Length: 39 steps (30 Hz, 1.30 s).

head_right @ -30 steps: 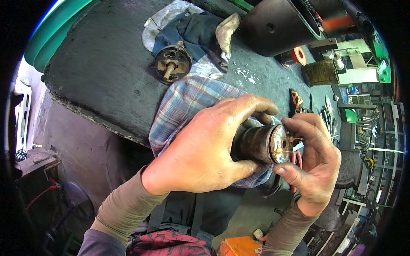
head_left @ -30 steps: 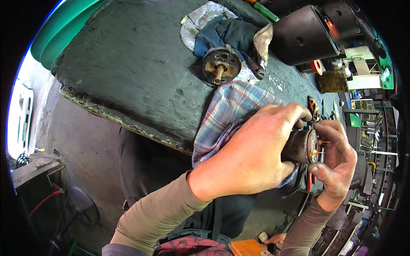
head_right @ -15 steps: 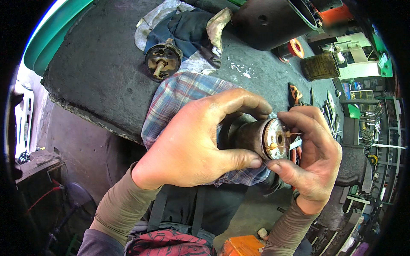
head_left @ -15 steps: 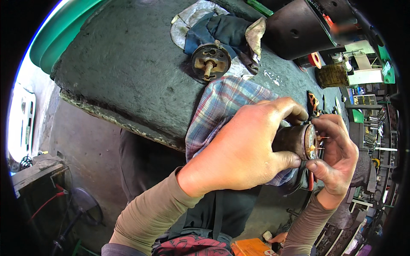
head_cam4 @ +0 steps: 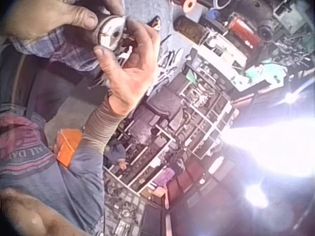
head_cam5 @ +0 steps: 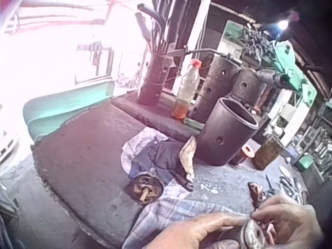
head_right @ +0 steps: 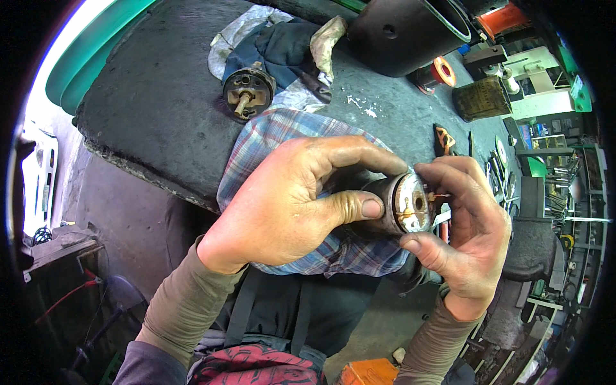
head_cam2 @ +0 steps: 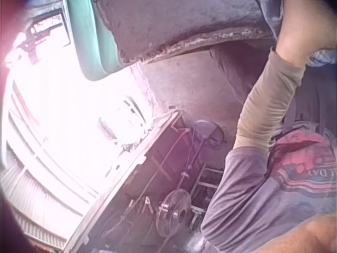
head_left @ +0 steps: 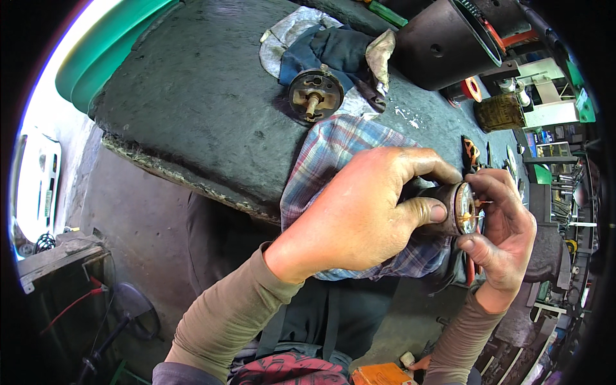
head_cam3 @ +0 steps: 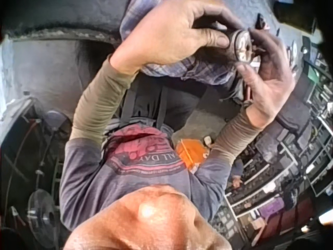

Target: The person disassembles a cylindrical electrical component, removes a small internal part, and then reassembles the unit. They use a small flat tool to scrape and clean the interior surfaces of the component's housing.

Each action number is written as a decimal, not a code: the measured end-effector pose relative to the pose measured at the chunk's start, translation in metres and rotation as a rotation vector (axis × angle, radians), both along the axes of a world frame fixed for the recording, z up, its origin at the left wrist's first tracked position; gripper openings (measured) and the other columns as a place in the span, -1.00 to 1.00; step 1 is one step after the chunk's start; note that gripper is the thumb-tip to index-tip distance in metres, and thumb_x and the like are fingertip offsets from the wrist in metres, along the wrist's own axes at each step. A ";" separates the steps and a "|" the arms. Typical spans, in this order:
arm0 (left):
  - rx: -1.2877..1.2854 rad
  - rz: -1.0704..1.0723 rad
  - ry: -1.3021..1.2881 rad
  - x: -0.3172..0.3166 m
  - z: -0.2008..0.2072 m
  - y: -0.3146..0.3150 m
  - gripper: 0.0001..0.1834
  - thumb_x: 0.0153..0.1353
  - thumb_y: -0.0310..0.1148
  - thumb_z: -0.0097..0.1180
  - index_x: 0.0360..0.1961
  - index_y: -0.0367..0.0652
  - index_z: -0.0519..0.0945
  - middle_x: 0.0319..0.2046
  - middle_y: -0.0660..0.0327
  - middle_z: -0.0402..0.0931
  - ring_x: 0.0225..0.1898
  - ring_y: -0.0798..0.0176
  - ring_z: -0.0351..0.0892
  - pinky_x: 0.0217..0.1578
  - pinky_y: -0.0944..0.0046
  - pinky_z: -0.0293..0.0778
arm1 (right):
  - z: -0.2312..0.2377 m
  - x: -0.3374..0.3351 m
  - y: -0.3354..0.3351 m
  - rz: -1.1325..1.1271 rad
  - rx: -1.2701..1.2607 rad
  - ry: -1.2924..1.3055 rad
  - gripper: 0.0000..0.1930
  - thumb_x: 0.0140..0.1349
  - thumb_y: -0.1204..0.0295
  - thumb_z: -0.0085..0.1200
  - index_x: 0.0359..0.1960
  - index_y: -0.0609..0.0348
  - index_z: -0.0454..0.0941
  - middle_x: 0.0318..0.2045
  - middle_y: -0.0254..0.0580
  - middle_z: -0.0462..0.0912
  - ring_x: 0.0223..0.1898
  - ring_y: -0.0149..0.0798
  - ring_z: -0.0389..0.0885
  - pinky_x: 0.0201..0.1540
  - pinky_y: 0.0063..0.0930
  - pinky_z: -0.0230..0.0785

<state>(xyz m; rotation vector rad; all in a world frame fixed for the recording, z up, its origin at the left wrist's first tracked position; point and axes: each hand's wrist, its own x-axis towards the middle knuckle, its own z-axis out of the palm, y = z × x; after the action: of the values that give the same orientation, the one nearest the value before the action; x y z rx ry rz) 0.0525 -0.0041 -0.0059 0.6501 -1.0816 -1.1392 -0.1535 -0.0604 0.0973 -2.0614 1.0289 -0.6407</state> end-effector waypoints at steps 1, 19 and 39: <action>-0.016 0.013 -0.014 0.000 0.000 0.000 -0.74 0.32 -0.57 0.32 0.02 -0.36 0.70 -0.19 0.02 0.75 -0.16 0.16 0.77 -0.05 0.17 0.63 | 0.000 0.000 0.000 -0.001 0.001 -0.001 -0.13 -0.16 0.11 0.75 0.10 0.54 0.67 0.06 -0.06 0.57 0.04 -0.28 0.60 0.14 -0.43 0.45; 0.085 -0.142 -0.102 0.012 0.009 0.004 -0.59 0.42 -0.52 0.31 0.25 -0.37 0.63 0.09 0.11 0.70 0.17 0.29 0.65 0.29 0.21 0.53 | 0.002 0.002 0.002 0.029 -0.048 0.003 -0.24 -0.14 0.25 0.70 0.07 0.52 0.70 0.00 -0.07 0.59 0.01 -0.26 0.61 0.10 -0.41 0.47; -0.128 0.105 -0.203 0.001 -0.002 0.003 -0.53 0.13 -0.47 0.47 0.08 -0.38 0.66 -0.10 -0.15 0.71 0.00 -0.25 0.71 0.06 -0.04 0.59 | 0.009 0.005 0.008 -0.059 -0.077 0.102 -0.16 -0.13 0.13 0.74 0.07 0.57 0.66 0.03 -0.06 0.55 -0.02 -0.32 0.55 0.07 -0.48 0.41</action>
<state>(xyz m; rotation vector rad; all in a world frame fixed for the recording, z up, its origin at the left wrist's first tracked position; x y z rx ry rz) 0.0540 -0.0016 -0.0076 0.7240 -1.2668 -0.9204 -0.1490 -0.0522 0.1064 -2.1559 1.1427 -0.6191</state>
